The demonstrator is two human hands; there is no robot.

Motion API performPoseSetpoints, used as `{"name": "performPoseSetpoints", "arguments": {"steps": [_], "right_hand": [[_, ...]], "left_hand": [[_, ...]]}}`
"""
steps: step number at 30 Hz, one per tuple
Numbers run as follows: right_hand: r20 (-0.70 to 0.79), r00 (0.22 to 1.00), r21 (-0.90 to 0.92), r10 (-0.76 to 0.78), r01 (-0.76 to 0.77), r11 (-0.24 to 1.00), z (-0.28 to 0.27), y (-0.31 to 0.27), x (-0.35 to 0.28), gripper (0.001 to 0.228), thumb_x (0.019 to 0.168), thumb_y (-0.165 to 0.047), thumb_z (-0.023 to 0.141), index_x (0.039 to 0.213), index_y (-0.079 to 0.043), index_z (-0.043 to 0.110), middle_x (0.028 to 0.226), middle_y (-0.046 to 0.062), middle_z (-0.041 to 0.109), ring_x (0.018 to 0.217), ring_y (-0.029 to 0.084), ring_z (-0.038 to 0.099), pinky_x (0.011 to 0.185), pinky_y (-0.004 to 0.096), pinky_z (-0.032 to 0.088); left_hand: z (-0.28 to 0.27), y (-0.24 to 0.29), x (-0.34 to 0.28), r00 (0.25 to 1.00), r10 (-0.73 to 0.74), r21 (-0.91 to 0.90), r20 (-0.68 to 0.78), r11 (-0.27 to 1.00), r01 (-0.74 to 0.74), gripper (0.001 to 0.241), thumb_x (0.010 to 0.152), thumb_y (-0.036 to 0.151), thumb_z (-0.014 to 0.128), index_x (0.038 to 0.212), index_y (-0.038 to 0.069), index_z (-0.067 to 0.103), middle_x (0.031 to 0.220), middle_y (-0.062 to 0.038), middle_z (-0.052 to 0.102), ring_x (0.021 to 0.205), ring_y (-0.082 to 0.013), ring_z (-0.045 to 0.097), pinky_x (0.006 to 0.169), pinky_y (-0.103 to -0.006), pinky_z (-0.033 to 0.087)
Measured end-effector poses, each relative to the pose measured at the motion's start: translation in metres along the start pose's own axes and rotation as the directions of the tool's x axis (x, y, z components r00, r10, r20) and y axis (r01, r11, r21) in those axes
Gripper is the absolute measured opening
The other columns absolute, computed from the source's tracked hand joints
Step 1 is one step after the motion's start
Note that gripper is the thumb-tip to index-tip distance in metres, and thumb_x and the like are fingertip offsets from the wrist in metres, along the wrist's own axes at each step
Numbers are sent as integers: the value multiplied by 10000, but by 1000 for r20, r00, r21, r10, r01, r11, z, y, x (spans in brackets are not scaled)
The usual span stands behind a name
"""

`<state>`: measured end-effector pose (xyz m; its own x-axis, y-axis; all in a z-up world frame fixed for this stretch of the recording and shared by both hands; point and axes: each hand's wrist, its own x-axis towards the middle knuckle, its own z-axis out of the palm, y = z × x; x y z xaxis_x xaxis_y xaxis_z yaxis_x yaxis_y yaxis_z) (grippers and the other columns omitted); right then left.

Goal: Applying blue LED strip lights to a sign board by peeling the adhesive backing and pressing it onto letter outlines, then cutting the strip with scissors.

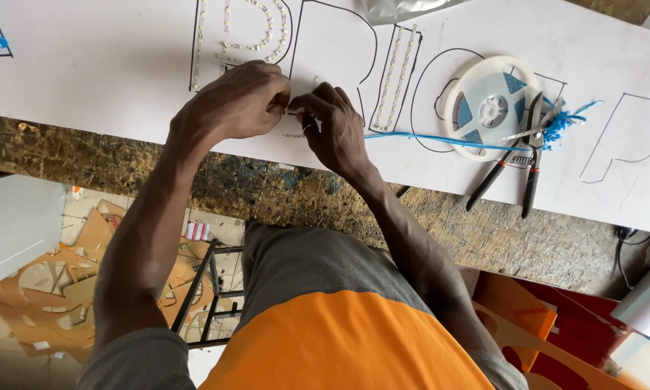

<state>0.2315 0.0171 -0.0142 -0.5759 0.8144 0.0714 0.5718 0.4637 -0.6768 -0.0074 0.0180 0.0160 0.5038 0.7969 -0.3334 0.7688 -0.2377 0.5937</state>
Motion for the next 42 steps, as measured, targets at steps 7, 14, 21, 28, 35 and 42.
{"name": "performPoseSetpoints", "arguments": {"steps": [7,14,21,28,35,42], "right_hand": [[106,994,-29,-1,4,1000,-13,-5,17,228,975,-52,680,1103,-219,770,1022,47,649,931,306,670,600,471,504],[188,980,-77,58,-44,996,-10,0,32,239,908,-52,756,1035,-252,790,1008,16,676,885,283,731,606,491,517],[100,991,2,92,-93,996,-5,1,20,285,838,12,693,1001,-173,837,987,11,728,897,294,738,596,479,550],[-4,993,37,-120,120,992,-3,9,11,115,1056,-51,707,1092,-139,773,1025,69,650,879,287,631,577,447,492],[-86,994,98,-64,72,992,2,7,3,142,1040,-46,742,1152,-132,758,1136,95,731,933,332,691,677,472,544],[-104,992,107,-65,77,991,5,12,-1,225,1005,19,754,1161,-143,761,1172,84,724,987,343,695,705,482,579]], "left_hand": [[16,2,-14,975,32,-65,-218,997,-48,101,1063,44,756,999,18,683,967,-135,686,909,-310,654,887,-452,551],[30,-6,-12,947,19,-47,-321,998,-36,123,974,-9,755,956,38,642,963,-142,669,946,-333,628,937,-460,526],[28,-11,9,962,50,113,-268,993,-20,135,970,3,803,1026,8,680,994,-112,687,963,-291,654,1024,-450,552],[7,-8,43,988,147,369,50,917,-155,146,990,-82,717,1015,62,726,921,-55,694,918,-239,671,958,-440,594],[5,-14,76,967,89,336,238,927,-168,96,968,64,773,1064,70,766,778,-36,738,643,-193,684,665,-358,623],[-9,-1,70,968,-43,249,247,968,-20,59,1003,112,788,1028,68,819,733,-71,758,647,-234,707,674,-416,631]]}}
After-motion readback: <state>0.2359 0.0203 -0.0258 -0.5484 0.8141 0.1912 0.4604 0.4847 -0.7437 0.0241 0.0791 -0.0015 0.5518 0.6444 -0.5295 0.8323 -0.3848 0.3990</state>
